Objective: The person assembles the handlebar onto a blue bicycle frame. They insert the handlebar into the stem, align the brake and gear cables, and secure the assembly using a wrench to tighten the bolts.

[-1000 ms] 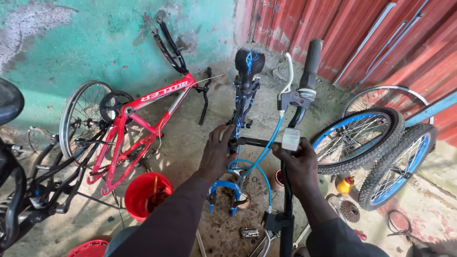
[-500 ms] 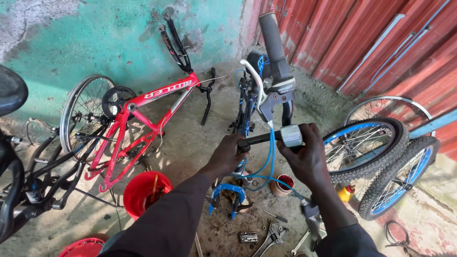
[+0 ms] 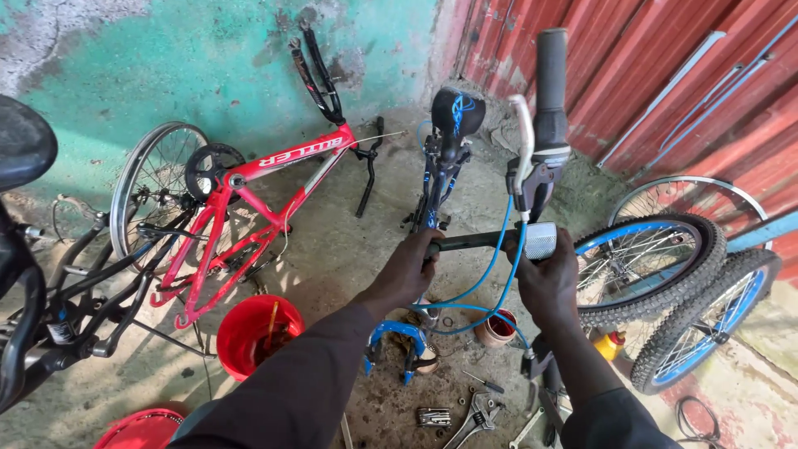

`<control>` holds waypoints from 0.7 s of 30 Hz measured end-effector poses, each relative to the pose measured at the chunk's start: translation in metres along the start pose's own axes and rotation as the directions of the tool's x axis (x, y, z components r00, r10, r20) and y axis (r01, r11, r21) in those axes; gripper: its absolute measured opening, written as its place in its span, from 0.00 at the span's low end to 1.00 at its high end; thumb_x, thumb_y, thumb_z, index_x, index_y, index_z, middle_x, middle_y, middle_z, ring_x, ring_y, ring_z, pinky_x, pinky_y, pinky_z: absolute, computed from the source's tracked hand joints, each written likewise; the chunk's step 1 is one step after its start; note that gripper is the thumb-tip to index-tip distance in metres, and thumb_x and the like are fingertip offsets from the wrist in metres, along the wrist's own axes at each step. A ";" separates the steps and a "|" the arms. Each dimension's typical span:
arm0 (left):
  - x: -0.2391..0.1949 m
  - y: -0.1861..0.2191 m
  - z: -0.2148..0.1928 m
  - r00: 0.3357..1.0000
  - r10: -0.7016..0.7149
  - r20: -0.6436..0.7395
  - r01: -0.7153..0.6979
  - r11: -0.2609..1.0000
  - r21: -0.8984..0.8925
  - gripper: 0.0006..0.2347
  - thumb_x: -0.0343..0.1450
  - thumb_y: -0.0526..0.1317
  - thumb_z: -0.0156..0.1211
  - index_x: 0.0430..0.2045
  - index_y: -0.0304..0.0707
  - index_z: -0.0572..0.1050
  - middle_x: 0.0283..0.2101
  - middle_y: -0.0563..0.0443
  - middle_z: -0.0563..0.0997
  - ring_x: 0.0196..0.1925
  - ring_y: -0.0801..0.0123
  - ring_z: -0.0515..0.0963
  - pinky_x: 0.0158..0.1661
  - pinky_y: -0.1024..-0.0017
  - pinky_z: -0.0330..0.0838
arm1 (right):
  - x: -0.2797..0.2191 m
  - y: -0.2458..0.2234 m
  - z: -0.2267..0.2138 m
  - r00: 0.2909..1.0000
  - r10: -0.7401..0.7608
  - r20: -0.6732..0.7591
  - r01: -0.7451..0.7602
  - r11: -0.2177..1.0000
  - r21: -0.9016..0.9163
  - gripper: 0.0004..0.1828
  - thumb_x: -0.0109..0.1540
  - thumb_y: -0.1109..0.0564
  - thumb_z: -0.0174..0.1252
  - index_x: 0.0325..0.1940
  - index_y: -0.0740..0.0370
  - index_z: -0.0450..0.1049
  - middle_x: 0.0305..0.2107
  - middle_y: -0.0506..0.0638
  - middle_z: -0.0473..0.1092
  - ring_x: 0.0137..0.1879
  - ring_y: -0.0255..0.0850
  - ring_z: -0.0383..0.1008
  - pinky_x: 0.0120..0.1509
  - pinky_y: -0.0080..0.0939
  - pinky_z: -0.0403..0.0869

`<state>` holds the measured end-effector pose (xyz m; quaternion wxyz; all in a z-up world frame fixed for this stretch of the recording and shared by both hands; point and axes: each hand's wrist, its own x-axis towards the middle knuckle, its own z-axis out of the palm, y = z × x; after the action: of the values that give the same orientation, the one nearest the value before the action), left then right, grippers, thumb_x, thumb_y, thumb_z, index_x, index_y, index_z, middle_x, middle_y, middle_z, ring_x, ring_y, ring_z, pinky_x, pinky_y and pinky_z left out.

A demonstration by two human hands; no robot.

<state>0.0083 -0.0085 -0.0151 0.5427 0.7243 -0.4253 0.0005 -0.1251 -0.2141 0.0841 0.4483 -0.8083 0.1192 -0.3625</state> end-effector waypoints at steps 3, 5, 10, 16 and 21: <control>-0.001 0.031 -0.022 0.999 0.039 0.020 -0.036 0.992 -0.123 0.16 0.74 0.28 0.55 0.58 0.34 0.72 0.40 0.27 0.78 0.42 0.22 0.79 0.36 0.44 0.81 | -0.021 -0.034 0.007 0.960 0.276 -0.038 -0.265 0.947 0.183 0.17 0.59 0.55 0.68 0.41 0.70 0.74 0.28 0.58 0.70 0.29 0.44 0.72 0.32 0.44 0.74; 0.001 0.039 -0.026 0.998 0.050 0.035 -0.044 0.989 -0.144 0.14 0.75 0.33 0.59 0.56 0.37 0.75 0.41 0.28 0.79 0.42 0.21 0.78 0.37 0.45 0.81 | -0.027 -0.012 0.011 0.934 0.353 -0.052 -0.332 0.912 0.239 0.15 0.59 0.54 0.67 0.40 0.69 0.73 0.25 0.57 0.70 0.26 0.43 0.73 0.29 0.43 0.73; 0.001 0.037 -0.020 0.998 0.049 0.048 -0.043 0.992 -0.121 0.08 0.79 0.38 0.58 0.49 0.38 0.80 0.38 0.31 0.80 0.38 0.27 0.80 0.36 0.49 0.82 | -0.045 -0.004 0.014 0.835 0.547 -0.059 -0.497 0.795 0.348 0.13 0.57 0.56 0.65 0.38 0.68 0.73 0.21 0.58 0.70 0.22 0.45 0.75 0.25 0.42 0.73; -0.001 0.030 -0.012 0.992 -0.121 -0.022 0.110 0.954 -0.280 0.08 0.77 0.40 0.64 0.45 0.38 0.82 0.36 0.33 0.81 0.46 0.43 0.85 0.38 0.58 0.79 | -0.047 0.012 0.024 0.718 0.695 -0.049 -0.578 0.633 0.515 0.16 0.56 0.57 0.69 0.37 0.71 0.71 0.18 0.58 0.67 0.16 0.47 0.70 0.15 0.48 0.69; 0.004 0.033 -0.019 0.997 -0.075 0.003 0.072 0.940 -0.334 0.07 0.73 0.37 0.68 0.44 0.40 0.85 0.40 0.34 0.83 0.48 0.53 0.84 0.46 0.58 0.79 | -0.048 -0.013 0.025 0.748 0.656 -0.101 -0.526 0.678 0.513 0.16 0.56 0.58 0.70 0.35 0.71 0.70 0.18 0.58 0.66 0.17 0.46 0.70 0.14 0.46 0.68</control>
<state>-0.0007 0.0021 0.0208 0.6592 0.6373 -0.3893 -0.0880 -0.1434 -0.1660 0.0631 0.6959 -0.5376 0.3501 -0.3227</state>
